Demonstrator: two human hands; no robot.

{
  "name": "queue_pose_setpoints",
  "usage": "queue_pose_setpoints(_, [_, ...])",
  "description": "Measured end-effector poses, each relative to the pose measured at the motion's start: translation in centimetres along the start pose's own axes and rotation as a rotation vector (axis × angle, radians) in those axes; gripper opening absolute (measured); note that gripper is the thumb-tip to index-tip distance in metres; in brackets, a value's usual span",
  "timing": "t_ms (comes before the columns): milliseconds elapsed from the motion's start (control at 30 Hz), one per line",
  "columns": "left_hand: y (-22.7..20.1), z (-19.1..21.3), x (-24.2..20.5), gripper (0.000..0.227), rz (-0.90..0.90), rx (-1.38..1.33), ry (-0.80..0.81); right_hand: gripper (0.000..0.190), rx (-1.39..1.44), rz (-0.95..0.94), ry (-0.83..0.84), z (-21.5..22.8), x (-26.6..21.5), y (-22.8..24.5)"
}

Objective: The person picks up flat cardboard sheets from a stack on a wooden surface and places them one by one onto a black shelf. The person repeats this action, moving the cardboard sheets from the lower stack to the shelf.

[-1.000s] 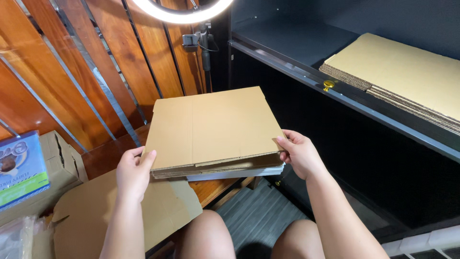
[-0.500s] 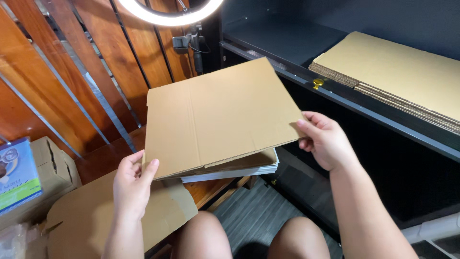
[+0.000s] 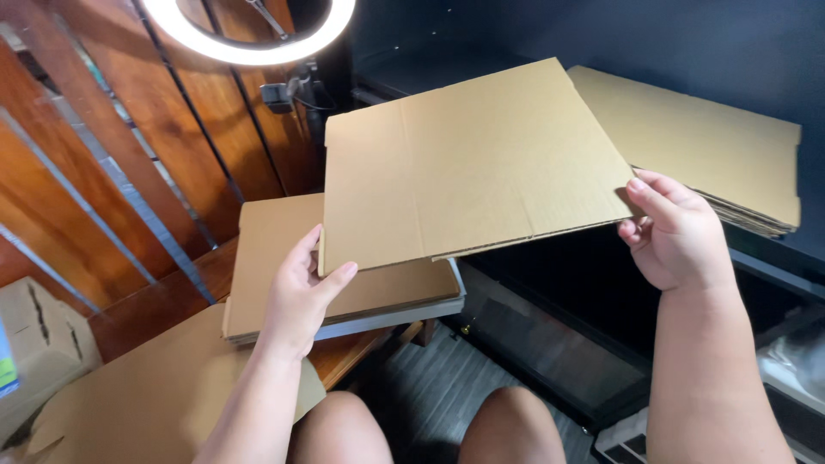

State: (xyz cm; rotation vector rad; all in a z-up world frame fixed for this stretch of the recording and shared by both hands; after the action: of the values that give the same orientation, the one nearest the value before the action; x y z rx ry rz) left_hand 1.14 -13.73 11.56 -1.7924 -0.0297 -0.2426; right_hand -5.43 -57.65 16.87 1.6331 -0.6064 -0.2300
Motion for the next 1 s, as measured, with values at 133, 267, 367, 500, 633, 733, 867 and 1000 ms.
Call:
queue_pose_setpoints(133, [-1.4, -3.7, 1.1, 0.085, 0.027, 0.040, 0.031, 0.031, 0.026, 0.014, -0.070, 3.1, 0.0, 1.2])
queue_pose_setpoints(267, [-3.0, -7.5, 2.4, 0.071, -0.001, 0.093, 0.120, 0.029, 0.040, 0.059, -0.114, 6.1, 0.4, 1.8])
queue_pose_setpoints(367, [-2.8, -9.5, 4.0, 0.074, 0.060, 0.169, 0.082, 0.027, 0.069, 0.092, -0.146, 8.1, 0.6, 2.0])
queue_pose_setpoints(500, [-1.8, -12.2, 6.9, 0.071, 0.011, 0.248, 0.071, 0.022, 0.057, 0.125, -0.148, 9.9, 0.0, 2.9])
queue_pose_setpoints(633, [-2.3, -15.5, 9.1, 0.059, -0.082, 0.288, 0.101, 0.030, 0.061, 0.135, -0.179, 12.0, 0.1, 2.9])
queue_pose_setpoints(733, [-2.9, -17.8, 10.1, 0.055, -0.103, 0.321, 0.092, 0.028, 0.011, 0.171, -0.299, 14.0, 0.5, 2.5])
queue_pose_setpoints(867, [-3.7, -20.6, 11.5, 0.044, -0.160, 0.326, 0.123, 0.025, -0.010, 0.176, -0.421, 15.9, 0.8, 2.4])
queue_pose_setpoints(1000, [-4.2, -23.1, 13.8, 0.055, -0.357, 0.426, 0.118, 0.024, -0.068, 0.182, -0.496, 17.4, 1.5, 2.7])
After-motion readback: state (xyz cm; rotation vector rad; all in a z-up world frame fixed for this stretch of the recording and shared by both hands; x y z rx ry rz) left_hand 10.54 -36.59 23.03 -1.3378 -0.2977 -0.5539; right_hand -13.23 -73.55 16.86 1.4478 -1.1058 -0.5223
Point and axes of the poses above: each hand's wrist, its own x-axis towards the middle knuckle, its own z-axis out of the back of the hand, y = z × x, the point moved 5 cm from there along x, towards the middle knuckle, and after that the axes turned 2 degrees about -x, right-handed, at the moved point
